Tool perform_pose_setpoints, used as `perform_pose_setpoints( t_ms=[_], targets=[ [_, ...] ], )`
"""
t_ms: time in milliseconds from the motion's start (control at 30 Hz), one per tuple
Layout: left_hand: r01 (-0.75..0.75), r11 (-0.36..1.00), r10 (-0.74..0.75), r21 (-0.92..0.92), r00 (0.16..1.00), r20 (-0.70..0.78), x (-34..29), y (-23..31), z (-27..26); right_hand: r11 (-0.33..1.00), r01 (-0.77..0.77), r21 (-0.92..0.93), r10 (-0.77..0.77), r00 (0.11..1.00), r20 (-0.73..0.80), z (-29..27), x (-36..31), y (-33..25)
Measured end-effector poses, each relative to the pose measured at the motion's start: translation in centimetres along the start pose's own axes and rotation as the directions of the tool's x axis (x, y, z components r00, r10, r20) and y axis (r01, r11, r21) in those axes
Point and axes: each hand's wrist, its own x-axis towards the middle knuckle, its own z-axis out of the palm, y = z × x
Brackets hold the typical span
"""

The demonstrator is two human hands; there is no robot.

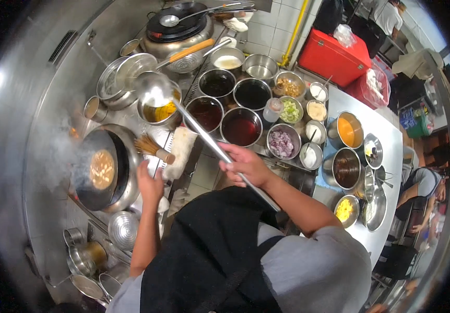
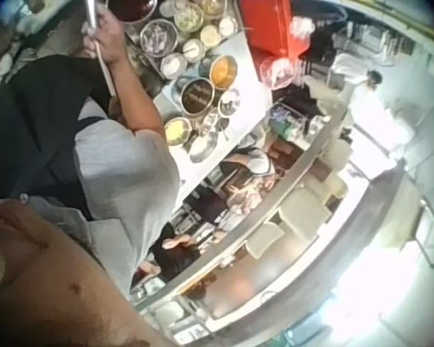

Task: Cooking a noodle dish in a wok over a high-flame burner in a professional kitchen.

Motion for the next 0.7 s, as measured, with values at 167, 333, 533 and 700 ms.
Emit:
perform_pose_setpoints(
  t_ms=[167, 333, 533, 700],
  targets=[
    [-0.384, 0.915, 0.398, -0.127, 0.911, 0.108, 8.1, 14.1, 7.0, 0.994, 0.072, -0.086, -0.091, 0.964, -0.251, -5.5, -5.0, -3.2],
    [-0.491, 0.871, 0.468, 0.022, 0.841, 0.272, 13.3, 20.3, 17.3, 0.972, 0.046, -0.230, -0.127, 0.928, -0.351, -9.1, -3.2, -5.0],
    [-0.367, 0.918, 0.287, 0.148, 0.876, 0.388, 14.5, 20.0, 22.1, 0.920, -0.048, -0.389, -0.138, 0.889, -0.437, -11.7, -0.1, -6.2],
    [-0.391, 0.908, 0.312, 0.153, 0.872, 0.378, 13.7, 20.1, 22.6, 0.929, -0.060, -0.364, -0.108, 0.898, -0.426, -13.0, 0.2, -6.4]
  ],
)
